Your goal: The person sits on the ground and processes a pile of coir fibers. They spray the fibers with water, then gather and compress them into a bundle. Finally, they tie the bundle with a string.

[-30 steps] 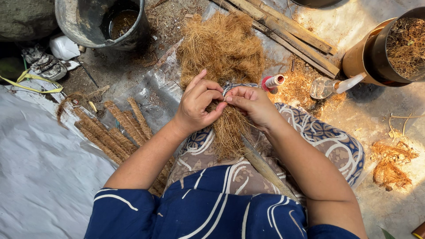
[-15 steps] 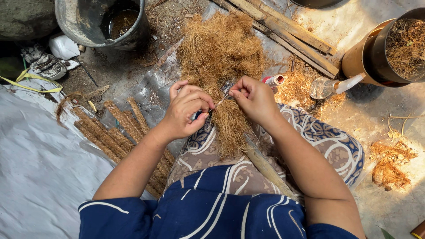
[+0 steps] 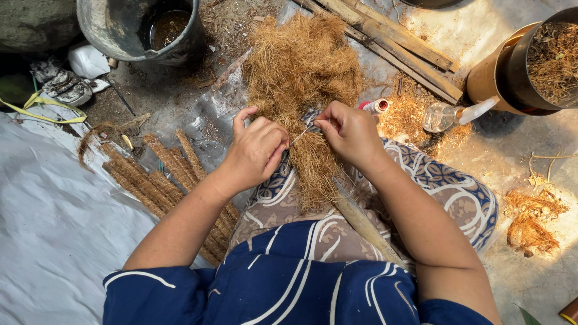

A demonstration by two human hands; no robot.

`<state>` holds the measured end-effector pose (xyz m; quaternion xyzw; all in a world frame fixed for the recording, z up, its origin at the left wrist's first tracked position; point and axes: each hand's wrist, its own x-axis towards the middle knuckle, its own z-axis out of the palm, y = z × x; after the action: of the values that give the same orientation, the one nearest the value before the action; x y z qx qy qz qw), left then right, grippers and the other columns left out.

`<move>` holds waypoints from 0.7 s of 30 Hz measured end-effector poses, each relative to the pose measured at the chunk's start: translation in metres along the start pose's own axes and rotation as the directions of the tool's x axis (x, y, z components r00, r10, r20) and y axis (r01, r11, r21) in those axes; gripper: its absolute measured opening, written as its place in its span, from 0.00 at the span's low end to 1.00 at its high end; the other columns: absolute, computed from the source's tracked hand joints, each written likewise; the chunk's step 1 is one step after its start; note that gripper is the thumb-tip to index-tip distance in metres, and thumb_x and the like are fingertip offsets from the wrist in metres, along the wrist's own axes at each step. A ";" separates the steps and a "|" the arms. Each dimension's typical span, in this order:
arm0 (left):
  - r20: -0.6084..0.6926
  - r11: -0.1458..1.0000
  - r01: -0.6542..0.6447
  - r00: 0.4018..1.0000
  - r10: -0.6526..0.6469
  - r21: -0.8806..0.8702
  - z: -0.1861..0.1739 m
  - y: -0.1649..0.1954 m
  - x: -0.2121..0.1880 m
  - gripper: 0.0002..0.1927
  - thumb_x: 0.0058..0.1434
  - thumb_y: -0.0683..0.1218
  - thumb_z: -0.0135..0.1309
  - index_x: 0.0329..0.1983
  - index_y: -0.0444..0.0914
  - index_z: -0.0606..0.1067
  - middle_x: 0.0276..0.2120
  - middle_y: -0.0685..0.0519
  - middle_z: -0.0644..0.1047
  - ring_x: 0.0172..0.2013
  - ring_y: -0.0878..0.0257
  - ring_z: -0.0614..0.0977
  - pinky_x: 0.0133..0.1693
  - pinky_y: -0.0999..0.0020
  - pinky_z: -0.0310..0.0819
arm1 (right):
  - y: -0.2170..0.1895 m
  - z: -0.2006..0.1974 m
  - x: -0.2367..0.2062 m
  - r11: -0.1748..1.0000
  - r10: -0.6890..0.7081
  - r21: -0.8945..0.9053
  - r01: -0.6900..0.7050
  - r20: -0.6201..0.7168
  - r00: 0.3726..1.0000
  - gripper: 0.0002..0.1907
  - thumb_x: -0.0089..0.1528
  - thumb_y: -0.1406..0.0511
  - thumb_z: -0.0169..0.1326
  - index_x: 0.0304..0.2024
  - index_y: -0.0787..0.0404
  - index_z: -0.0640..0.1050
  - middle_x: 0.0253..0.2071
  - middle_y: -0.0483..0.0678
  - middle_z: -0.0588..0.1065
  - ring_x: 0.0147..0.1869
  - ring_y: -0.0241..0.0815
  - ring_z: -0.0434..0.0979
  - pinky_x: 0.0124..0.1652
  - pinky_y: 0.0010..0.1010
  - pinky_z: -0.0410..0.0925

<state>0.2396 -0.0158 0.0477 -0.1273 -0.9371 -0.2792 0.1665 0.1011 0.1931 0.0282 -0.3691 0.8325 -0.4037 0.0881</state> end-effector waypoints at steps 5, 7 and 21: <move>-0.028 0.992 0.029 0.999 -0.033 -0.127 -0.002 0.002 -0.002 0.04 0.63 0.41 0.56 0.36 0.42 0.73 0.36 0.58 0.78 0.42 0.62 0.78 0.66 0.49 0.52 | -0.002 -0.007 0.000 0.993 0.013 -0.118 -0.006 0.055 0.998 0.11 0.63 0.58 0.63 0.36 0.60 0.80 0.27 0.50 0.77 0.30 0.46 0.77 0.32 0.37 0.67; -0.081 0.983 0.022 0.996 -0.037 -0.180 0.000 0.003 -0.003 0.04 0.64 0.42 0.55 0.36 0.43 0.72 0.38 0.58 0.79 0.42 0.62 0.78 0.65 0.51 0.52 | 0.000 -0.018 0.003 0.976 0.003 -0.215 0.014 0.077 0.997 0.15 0.61 0.55 0.64 0.33 0.59 0.80 0.30 0.49 0.78 0.36 0.48 0.78 0.37 0.39 0.68; -0.217 0.851 0.174 0.924 -0.315 -0.496 0.030 0.021 -0.002 0.02 0.72 0.43 0.50 0.41 0.42 0.70 0.33 0.61 0.81 0.39 0.69 0.79 0.64 0.57 0.52 | 0.015 -0.006 0.007 0.282 -0.141 0.921 -0.270 0.318 0.937 0.16 0.71 0.57 0.52 0.34 0.59 0.70 0.38 0.47 0.73 0.50 0.43 0.77 0.52 0.35 0.68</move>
<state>0.2412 0.0180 0.0329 0.0004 -0.8157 -0.5311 0.2294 0.0853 0.1975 0.0223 -0.2712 0.4097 -0.7461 0.4493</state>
